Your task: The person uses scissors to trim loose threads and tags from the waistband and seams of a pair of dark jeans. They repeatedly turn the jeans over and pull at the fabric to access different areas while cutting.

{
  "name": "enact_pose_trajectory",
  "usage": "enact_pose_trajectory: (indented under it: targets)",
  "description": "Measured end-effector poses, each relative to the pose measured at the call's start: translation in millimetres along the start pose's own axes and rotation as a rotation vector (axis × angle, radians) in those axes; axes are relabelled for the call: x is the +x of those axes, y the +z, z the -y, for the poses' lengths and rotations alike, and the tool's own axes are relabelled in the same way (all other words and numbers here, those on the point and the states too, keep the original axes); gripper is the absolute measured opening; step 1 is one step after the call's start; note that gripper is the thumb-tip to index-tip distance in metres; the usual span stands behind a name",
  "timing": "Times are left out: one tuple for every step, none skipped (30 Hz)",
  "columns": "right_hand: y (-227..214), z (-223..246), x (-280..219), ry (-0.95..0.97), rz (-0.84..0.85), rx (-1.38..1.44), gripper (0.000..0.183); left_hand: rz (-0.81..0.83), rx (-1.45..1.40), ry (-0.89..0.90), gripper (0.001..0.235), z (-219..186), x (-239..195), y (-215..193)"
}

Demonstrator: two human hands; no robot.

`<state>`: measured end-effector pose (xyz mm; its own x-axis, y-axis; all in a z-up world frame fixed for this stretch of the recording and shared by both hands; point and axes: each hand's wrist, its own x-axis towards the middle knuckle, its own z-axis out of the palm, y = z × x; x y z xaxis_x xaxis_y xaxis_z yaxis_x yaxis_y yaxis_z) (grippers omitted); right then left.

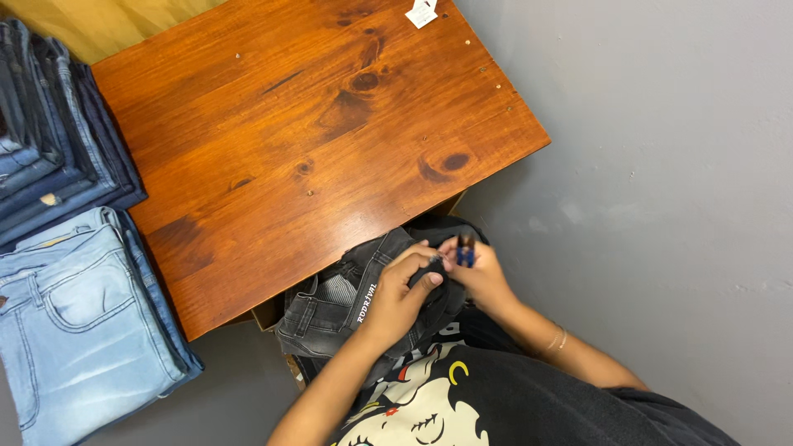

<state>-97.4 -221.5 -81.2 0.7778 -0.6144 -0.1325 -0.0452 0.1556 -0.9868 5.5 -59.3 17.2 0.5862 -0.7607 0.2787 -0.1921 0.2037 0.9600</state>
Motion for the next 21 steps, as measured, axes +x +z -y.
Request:
enact_pose_trajectory:
  targets:
    - [0, 14, -3, 0.001, 0.02, 0.067, 0.036, -0.01, 0.026, -0.008, 0.023, -5, 1, 1]
    - [-1, 29, -6, 0.002, 0.041, 0.133, 0.045, -0.021, 0.053, -0.015, 0.019, -9, 1, 3]
    - [-9, 33, -5, 0.003, 0.037, 0.132, 0.045, -0.018, 0.05, -0.017, 0.019, -6, 1, 3]
    - [-18, 38, -5, -0.106, 0.148, -0.037, 0.056, -0.021, 0.044, -0.014, 0.018, -3, 2, 3]
    - [-25, 42, -4, -0.217, 0.256, -0.205, 0.072, -0.02, 0.038, -0.011, 0.018, 1, 2, 3]
    - [-26, 44, -8, -0.217, 0.25, -0.204, 0.072, -0.014, 0.038, -0.011, 0.018, 8, 1, 3]
    - [-27, 46, -11, -0.276, 0.244, -0.26, 0.068, -0.007, 0.022, -0.02, 0.019, 16, 1, 3]
    - [-28, 49, -14, -0.335, 0.238, -0.316, 0.065, -0.001, 0.007, -0.029, 0.021, 23, 0, 3]
    - [-26, 51, -16, -0.335, 0.233, -0.315, 0.065, 0.004, 0.007, -0.03, 0.021, 27, 0, 3]
    - [-24, 54, -18, -0.363, 0.188, -0.33, 0.05, 0.022, 0.024, -0.044, 0.02, 30, 0, 3]
    - [-23, 57, -20, -0.392, 0.144, -0.347, 0.038, 0.037, 0.04, -0.059, 0.02, 34, -1, 3]
    - [-19, 61, -21, -0.392, 0.141, -0.347, 0.038, 0.04, 0.04, -0.058, 0.02, 30, 1, 5]
    - [-14, 64, -22, -0.407, 0.099, -0.342, 0.032, 0.046, 0.051, -0.057, 0.021, 27, 2, 6]
    - [-10, 68, -23, -0.422, 0.057, -0.337, 0.027, 0.052, 0.062, -0.056, 0.022, 23, 2, 7]
    - [-9, 70, -24, -0.423, 0.056, -0.335, 0.027, 0.054, 0.064, -0.056, 0.022, 25, 3, 7]
    - [-9, 73, -26, -0.495, 0.015, -0.387, 0.024, 0.05, 0.071, -0.052, 0.023, 26, 3, 7]
    - [-9, 74, -29, -0.566, -0.029, -0.44, 0.022, 0.048, 0.077, -0.048, 0.024, 28, 2, 7]
    - [-9, 75, -31, -0.565, -0.032, -0.438, 0.022, 0.051, 0.077, -0.05, 0.024, 32, 0, 8]
    - [-8, 76, -33, -0.573, -0.039, -0.478, 0.021, 0.036, 0.074, -0.052, 0.024, 36, 0, 9]
    - [-7, 78, -35, -0.581, -0.047, -0.517, 0.02, 0.022, 0.071, -0.054, 0.024, 39, 0, 10]
    - [-3, 85, -37, -0.581, -0.057, -0.515, 0.02, 0.031, 0.072, -0.052, 0.024, 39, 0, 9]
